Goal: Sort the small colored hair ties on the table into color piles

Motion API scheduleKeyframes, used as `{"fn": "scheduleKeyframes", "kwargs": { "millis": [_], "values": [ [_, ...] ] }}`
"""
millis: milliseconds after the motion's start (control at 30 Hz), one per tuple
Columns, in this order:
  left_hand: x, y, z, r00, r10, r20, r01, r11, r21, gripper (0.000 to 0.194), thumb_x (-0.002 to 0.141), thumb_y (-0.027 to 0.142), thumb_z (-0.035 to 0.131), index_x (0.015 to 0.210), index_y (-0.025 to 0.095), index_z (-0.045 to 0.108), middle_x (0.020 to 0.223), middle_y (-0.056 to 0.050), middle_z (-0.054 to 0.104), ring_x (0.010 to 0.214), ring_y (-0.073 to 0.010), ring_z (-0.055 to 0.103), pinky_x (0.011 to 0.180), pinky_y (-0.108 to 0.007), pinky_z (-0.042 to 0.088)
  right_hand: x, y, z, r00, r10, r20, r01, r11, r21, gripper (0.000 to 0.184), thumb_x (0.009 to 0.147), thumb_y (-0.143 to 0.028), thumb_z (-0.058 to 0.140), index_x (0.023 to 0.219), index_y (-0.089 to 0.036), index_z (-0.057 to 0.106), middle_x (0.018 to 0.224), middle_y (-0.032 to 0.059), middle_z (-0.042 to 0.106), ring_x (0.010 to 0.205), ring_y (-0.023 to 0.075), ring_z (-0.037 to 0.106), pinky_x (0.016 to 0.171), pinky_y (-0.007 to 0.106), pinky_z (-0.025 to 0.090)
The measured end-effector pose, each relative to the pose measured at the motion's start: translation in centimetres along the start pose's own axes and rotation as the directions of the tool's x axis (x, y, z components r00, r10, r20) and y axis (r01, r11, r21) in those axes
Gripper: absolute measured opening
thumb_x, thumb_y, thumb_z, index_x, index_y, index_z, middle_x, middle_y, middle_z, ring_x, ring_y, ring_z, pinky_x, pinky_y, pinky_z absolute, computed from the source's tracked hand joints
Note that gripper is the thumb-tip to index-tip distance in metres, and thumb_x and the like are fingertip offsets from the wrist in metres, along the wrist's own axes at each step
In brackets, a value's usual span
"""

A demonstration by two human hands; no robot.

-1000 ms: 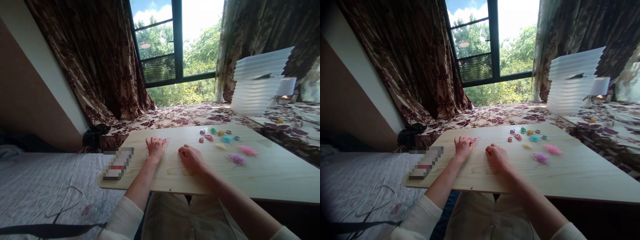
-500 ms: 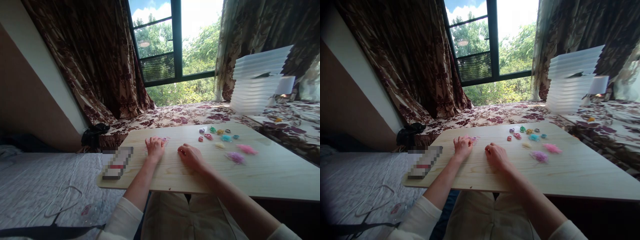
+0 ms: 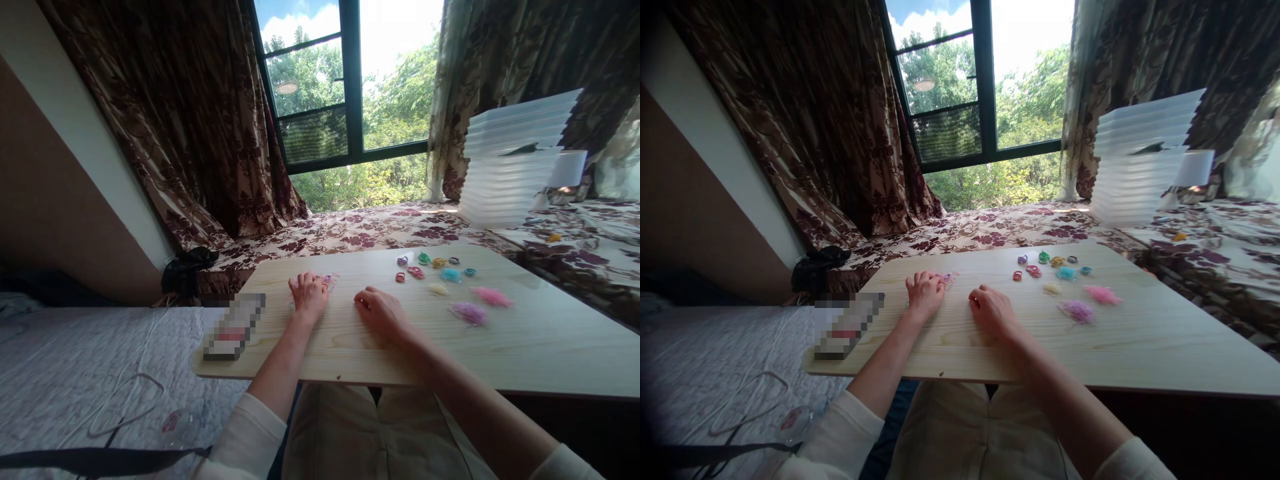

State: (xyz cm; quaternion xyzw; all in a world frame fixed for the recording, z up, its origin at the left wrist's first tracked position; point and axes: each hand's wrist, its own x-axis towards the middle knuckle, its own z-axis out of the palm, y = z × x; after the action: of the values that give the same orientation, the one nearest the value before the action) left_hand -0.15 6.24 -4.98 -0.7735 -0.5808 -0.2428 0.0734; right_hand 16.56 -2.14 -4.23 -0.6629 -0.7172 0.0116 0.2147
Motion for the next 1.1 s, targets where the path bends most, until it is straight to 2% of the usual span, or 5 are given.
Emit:
{"fn": "scheduleKeyframes", "kwargs": {
  "millis": [333,600,733,933,1100],
  "values": [
    [-0.2,0.0,-0.2,0.999,0.025,-0.021,-0.026,0.999,-0.027,0.014,0.083,0.025,0.055,0.088,0.023,0.068,0.11,-0.008,0.063,0.112,-0.0258,0.045,0.105,-0.05,0.026,0.0,0.0,-0.1,1.0,0.0,0.018,0.0,1.0,0.006,0.026,0.089,-0.024,0.044,0.095,-0.024,0.07,0.098,0.0035,0.067,0.085,0.015,0.061,0.068,0.025,0.036],
    [-0.4,0.5,-0.8,0.997,0.053,-0.053,-0.057,0.995,-0.079,0.016,0.085,0.026,0.056,0.09,0.028,0.071,0.103,-0.005,0.068,0.109,-0.0244,0.048,0.109,-0.053,0.018,0.0,0.0,0.0,1.0,0.001,0.011,-0.001,1.0,-0.011,0.027,0.089,-0.024,0.042,0.093,-0.024,0.069,0.097,0.0031,0.067,0.083,0.015,0.061,0.066,0.025,0.035],
    [-0.6,1.3,-1.0,0.992,0.106,-0.073,-0.116,0.983,-0.14,0.016,0.085,0.024,0.056,0.081,0.027,0.071,0.095,-0.003,0.071,0.106,-0.0227,0.051,0.111,-0.052,0.016,0.1,0.0,0.1,1.0,0.007,0.005,-0.007,1.0,-0.004,0.028,0.09,-0.026,0.042,0.093,-0.024,0.069,0.097,0.0029,0.067,0.083,0.0149,0.062,0.066,0.025,0.035],
    [-1.3,2.5,-1.2,0.974,0.201,-0.104,-0.222,0.938,-0.266,0.014,0.083,0.027,0.06,0.073,0.025,0.069,0.082,-0.001,0.072,0.101,-0.0211,0.054,0.112,-0.051,0.014,0.2,0.4,0.3,0.996,0.019,-0.081,-0.008,0.992,0.126,0.027,0.091,-0.032,0.044,0.107,-0.023,0.064,0.094,0.0018,0.068,0.078,0.0133,0.061,0.069,0.025,0.038],
    [-1.6,3.1,-1.5,0.96,0.264,-0.091,-0.279,0.912,-0.301,0.015,0.084,0.028,0.059,0.073,0.024,0.068,0.081,0.0,0.072,0.101,-0.0204,0.055,0.113,-0.051,0.014,0.1,0.4,0.2,0.991,0.02,-0.131,0.002,0.986,0.167,0.026,0.091,-0.036,0.045,0.101,-0.023,0.066,0.091,0.0016,0.068,0.075,0.013,0.06,0.067,0.025,0.038]
  ]
}}
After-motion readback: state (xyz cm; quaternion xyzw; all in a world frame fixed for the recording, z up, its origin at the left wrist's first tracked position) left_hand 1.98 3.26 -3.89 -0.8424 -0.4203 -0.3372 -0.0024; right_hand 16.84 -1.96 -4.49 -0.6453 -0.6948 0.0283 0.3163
